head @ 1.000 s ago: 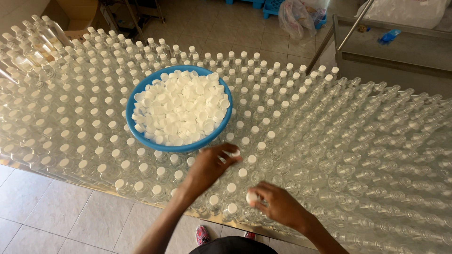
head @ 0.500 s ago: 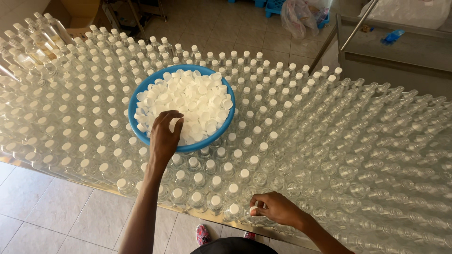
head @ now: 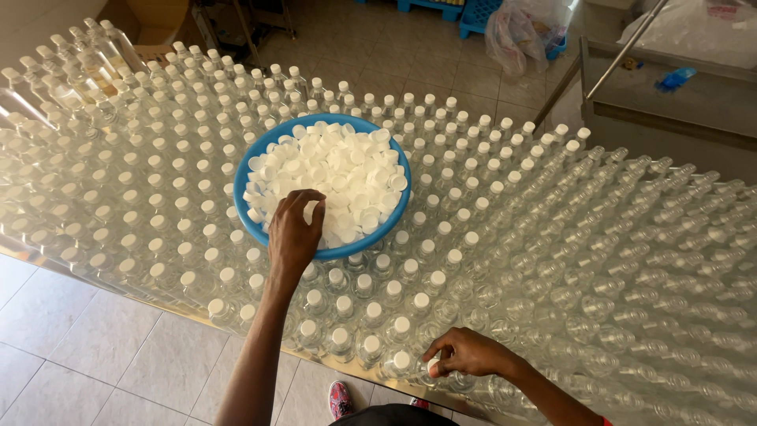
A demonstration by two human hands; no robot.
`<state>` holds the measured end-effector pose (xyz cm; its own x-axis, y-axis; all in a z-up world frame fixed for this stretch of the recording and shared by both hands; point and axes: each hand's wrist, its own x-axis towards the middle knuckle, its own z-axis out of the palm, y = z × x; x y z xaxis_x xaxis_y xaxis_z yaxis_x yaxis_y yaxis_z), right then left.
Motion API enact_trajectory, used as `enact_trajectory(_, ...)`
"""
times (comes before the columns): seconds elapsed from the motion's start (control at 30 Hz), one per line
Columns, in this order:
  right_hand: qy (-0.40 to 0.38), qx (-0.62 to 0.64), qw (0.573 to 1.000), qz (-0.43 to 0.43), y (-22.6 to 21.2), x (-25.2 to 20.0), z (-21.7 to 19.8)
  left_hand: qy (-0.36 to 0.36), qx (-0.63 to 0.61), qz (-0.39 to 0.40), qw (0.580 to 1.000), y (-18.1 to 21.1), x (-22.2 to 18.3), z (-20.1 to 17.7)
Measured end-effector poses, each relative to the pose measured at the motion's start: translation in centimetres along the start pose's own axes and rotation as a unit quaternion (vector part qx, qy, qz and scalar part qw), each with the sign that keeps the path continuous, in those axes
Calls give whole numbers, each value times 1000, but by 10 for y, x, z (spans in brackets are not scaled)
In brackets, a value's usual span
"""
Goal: The person repeatedly picks white bottle caps from a blue basin and screws them onto clear plastic bottles arranged in rows on a stainless steel table. The hands move methodically across the table, capping bottles one by one.
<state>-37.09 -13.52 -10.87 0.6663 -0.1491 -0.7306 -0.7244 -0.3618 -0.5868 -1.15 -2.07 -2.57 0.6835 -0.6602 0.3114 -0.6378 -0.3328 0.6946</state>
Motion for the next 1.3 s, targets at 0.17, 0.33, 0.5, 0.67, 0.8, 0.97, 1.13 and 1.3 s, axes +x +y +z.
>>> enact_trajectory(0.17,10,28,1000,-5,-1,3,2,-24,-4,-14,1000,-1,3,2)
enact_trajectory(0.33,9,51,999,-9,-8,-1,0,-66,-33,-50,996,6,7,1)
enact_trajectory(0.5,-4,53,998,-15,-13,5,-3,-88,-7,18,996,-9,20,18)
enact_trajectory(0.67,-5,91,996,3,-17,1,-3,-95,6,15,995,-4,28,23)
enact_trajectory(0.8,23,38,999,3,-12,-9,3,-95,-26,14,995,-5,27,22)
enact_trajectory(0.97,193,-18,980,-44,-24,-39,-9,-43,-153,39,987,19,12,8)
enact_trajectory(1.13,428,-36,864,-261,-58,-87,-38,-277,-271,-18,922,107,-37,-4)
enact_trajectory(1.3,447,-136,796,-385,-76,-94,-44,-438,-350,65,826,128,-72,22)
